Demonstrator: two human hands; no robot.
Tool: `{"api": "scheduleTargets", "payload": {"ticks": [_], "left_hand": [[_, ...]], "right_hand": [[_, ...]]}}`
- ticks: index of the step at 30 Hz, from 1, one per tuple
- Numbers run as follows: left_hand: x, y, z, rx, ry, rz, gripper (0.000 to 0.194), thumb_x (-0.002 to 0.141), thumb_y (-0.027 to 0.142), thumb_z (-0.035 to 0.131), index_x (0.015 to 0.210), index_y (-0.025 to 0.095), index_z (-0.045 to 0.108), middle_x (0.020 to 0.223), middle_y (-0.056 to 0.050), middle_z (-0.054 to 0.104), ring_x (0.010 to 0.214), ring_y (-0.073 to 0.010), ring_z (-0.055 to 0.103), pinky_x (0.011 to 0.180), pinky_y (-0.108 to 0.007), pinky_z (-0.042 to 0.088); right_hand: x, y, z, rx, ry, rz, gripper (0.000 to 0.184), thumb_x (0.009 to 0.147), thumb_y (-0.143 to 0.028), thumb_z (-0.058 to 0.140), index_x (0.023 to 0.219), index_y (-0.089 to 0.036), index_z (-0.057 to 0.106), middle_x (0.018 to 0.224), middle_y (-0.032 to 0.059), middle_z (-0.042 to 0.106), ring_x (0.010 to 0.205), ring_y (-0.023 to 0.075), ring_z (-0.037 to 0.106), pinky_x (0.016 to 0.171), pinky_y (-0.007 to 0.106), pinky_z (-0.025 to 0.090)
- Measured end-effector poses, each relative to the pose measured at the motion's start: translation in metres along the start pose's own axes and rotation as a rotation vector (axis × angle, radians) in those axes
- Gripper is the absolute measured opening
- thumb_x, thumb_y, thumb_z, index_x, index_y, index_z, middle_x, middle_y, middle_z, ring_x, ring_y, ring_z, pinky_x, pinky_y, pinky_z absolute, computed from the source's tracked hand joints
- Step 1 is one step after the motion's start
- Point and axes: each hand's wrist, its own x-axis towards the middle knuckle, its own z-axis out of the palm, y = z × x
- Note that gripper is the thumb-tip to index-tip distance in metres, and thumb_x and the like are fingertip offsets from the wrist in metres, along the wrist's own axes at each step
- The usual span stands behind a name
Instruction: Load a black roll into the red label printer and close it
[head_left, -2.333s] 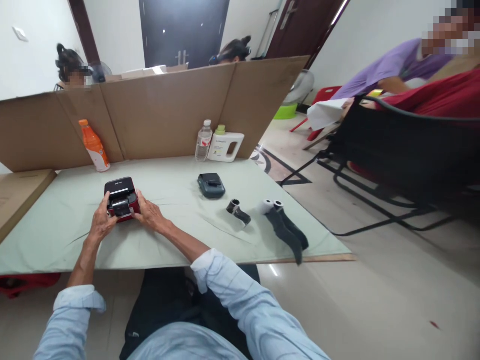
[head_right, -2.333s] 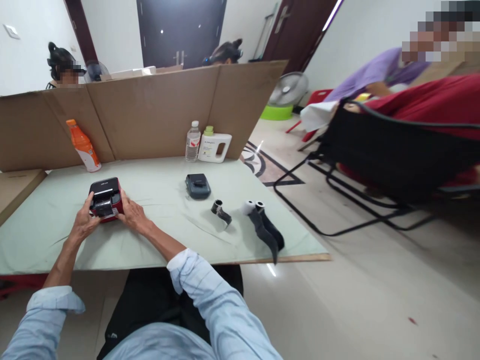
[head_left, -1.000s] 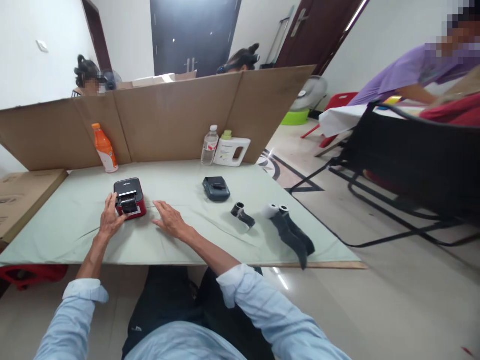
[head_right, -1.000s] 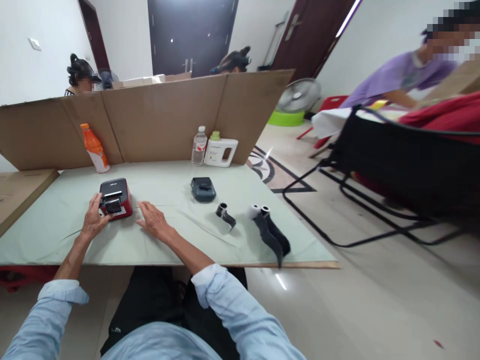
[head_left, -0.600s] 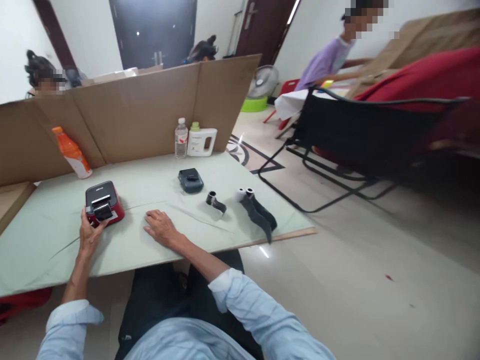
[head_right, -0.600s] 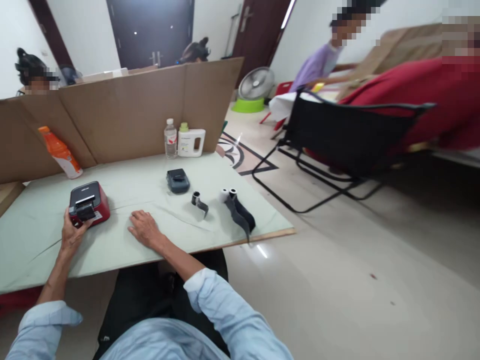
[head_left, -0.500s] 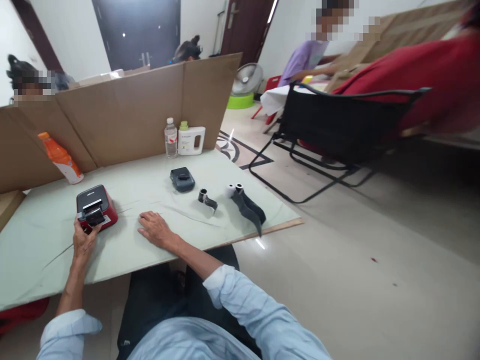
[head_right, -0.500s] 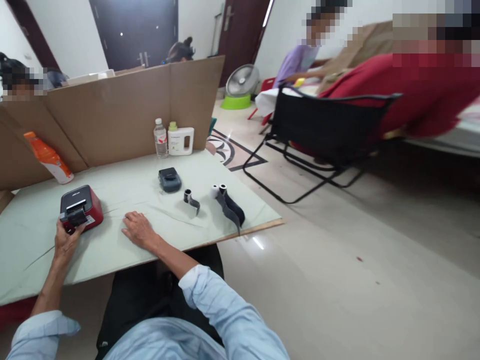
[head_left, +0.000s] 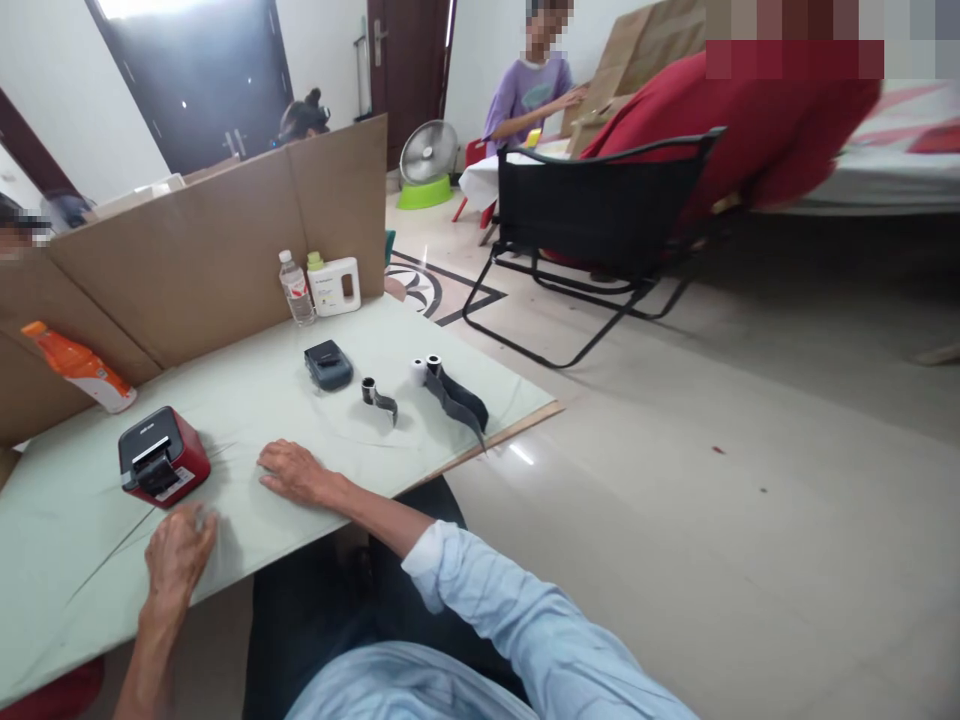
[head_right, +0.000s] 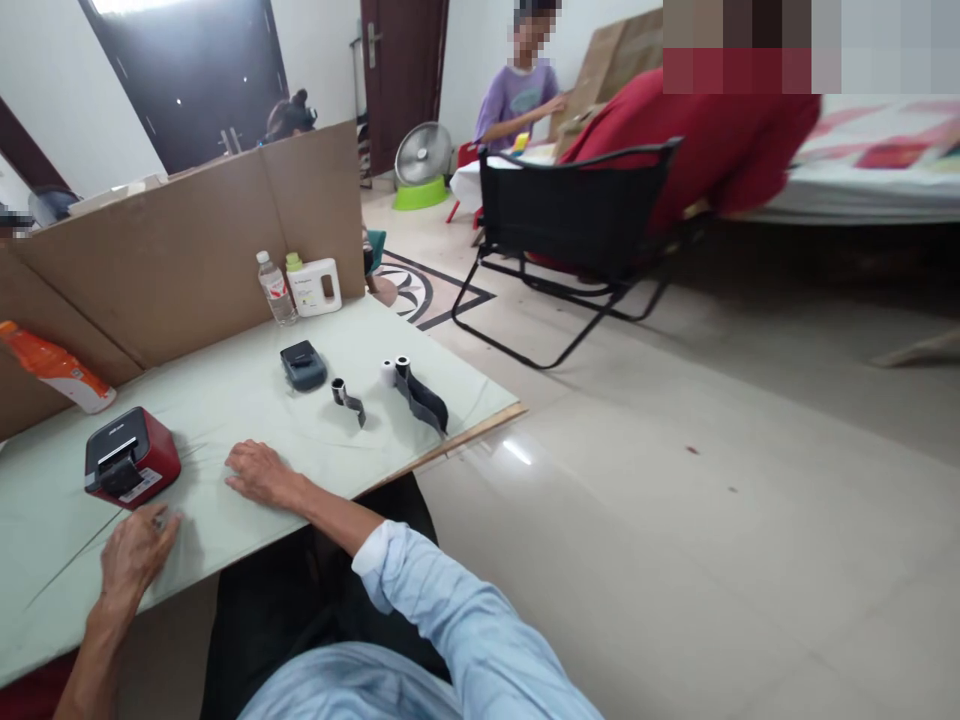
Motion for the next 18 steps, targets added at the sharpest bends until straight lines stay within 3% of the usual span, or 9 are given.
{"api": "scheduleTargets", "payload": {"ticks": [4, 9, 13, 15, 18], "left_hand": [[0.039, 0.050, 0.003, -0.143, -0.045, 0.245, 0.047, 0.096, 0.044, 0.057, 0.132, 0.017, 0.071, 0.124, -0.013, 0.079, 0.112, -0.0295, 0.075, 0.102, -0.039, 0.055], [0.111, 0.120, 0.013, -0.270, -0.112, 0.385, 0.059, 0.089, 0.037, 0.068, 0.143, 0.013, 0.063, 0.140, -0.017, 0.072, 0.120, -0.0287, 0.072, 0.106, -0.036, 0.054], [0.156, 0.178, 0.022, -0.386, -0.188, 0.448, 0.074, 0.080, 0.035, 0.078, 0.148, 0.015, 0.057, 0.141, -0.018, 0.070, 0.116, -0.0291, 0.073, 0.099, -0.035, 0.055], [0.169, 0.204, 0.027, -0.476, -0.196, 0.446, 0.081, 0.075, 0.033, 0.083, 0.148, 0.016, 0.054, 0.141, -0.020, 0.068, 0.111, -0.0280, 0.073, 0.094, -0.033, 0.056], [0.180, 0.234, 0.035, -0.600, -0.199, 0.457, 0.075, 0.070, 0.031, 0.087, 0.138, 0.016, 0.057, 0.129, -0.017, 0.073, 0.103, -0.0276, 0.073, 0.088, -0.034, 0.056]], "right_hand": [[-0.002, 0.016, -0.026, 0.004, 0.159, 0.129, 0.028, 0.101, -0.026, 0.067, 0.129, -0.020, 0.067, 0.129, 0.0115, 0.069, 0.123, 0.0256, 0.062, 0.108, 0.041, 0.050], [0.017, 0.048, -0.080, -0.121, 0.318, 0.423, 0.047, 0.103, -0.028, 0.056, 0.148, -0.014, 0.054, 0.150, 0.0194, 0.057, 0.138, 0.0309, 0.051, 0.119, 0.047, 0.042], [0.040, 0.074, -0.119, -0.199, 0.294, 0.632, 0.060, 0.104, -0.036, 0.053, 0.155, -0.007, 0.041, 0.159, 0.0268, 0.046, 0.144, 0.0366, 0.046, 0.121, 0.052, 0.037], [0.050, 0.085, -0.132, -0.200, 0.249, 0.717, 0.062, 0.105, -0.039, 0.051, 0.155, -0.006, 0.038, 0.156, 0.0283, 0.048, 0.143, 0.0380, 0.048, 0.119, 0.052, 0.038], [0.057, 0.100, -0.141, -0.174, 0.152, 0.838, 0.060, 0.106, -0.045, 0.050, 0.151, -0.007, 0.040, 0.148, 0.0291, 0.055, 0.140, 0.0384, 0.054, 0.115, 0.051, 0.042]]}}
